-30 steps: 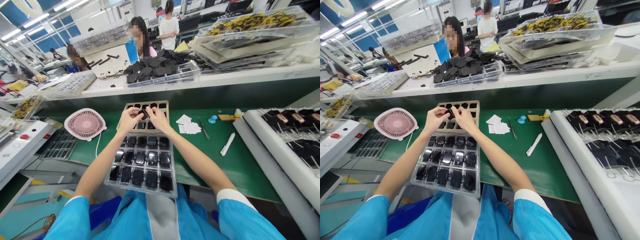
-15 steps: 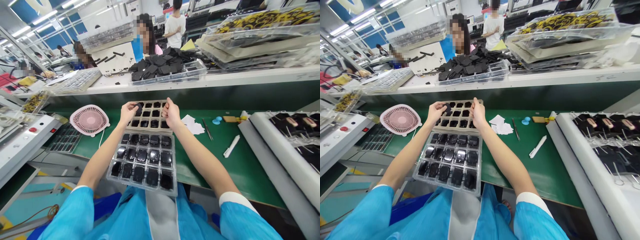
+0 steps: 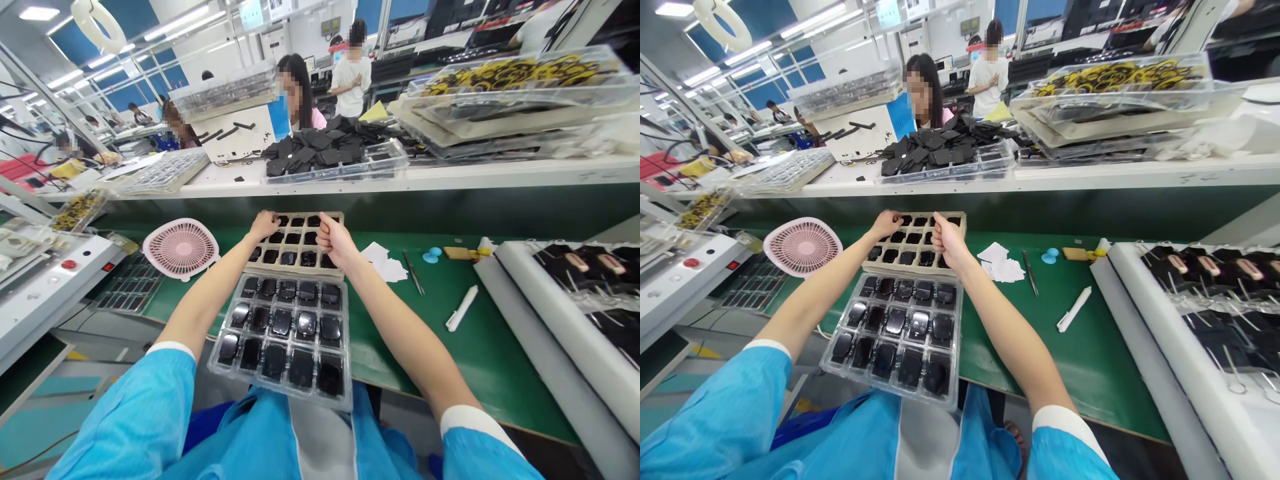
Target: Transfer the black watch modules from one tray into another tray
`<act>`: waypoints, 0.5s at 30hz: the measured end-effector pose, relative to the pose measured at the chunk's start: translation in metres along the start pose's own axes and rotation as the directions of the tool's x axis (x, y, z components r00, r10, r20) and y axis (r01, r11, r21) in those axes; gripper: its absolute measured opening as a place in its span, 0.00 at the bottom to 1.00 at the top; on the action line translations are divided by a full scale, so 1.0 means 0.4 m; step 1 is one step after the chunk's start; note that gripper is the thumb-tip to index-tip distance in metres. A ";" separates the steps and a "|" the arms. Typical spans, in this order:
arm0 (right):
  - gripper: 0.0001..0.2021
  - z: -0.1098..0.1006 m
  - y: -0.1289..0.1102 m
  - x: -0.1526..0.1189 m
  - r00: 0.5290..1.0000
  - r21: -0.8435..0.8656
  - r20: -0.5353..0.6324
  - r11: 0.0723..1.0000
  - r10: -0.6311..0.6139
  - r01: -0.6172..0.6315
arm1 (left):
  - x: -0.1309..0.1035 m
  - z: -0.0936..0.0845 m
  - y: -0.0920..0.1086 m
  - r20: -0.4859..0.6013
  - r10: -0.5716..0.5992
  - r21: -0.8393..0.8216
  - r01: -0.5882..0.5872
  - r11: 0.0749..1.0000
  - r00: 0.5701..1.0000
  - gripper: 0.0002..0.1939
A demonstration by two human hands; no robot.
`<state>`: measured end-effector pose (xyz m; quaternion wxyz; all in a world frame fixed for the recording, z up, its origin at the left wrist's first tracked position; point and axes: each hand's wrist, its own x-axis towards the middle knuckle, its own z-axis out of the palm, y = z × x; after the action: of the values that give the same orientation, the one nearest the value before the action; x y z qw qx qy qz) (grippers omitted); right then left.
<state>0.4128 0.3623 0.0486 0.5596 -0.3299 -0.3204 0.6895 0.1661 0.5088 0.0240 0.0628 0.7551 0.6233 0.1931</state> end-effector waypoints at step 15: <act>0.30 0.011 0.025 -0.002 0.997 -0.162 0.046 0.984 -0.064 0.070 | 0.049 0.031 0.026 0.046 -0.113 0.088 0.108 0.990 0.993 0.18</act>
<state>0.4037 0.3594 0.0431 0.5468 -0.3497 -0.3983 0.6482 0.1829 0.5274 0.0204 0.0569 0.7262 0.6701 0.1431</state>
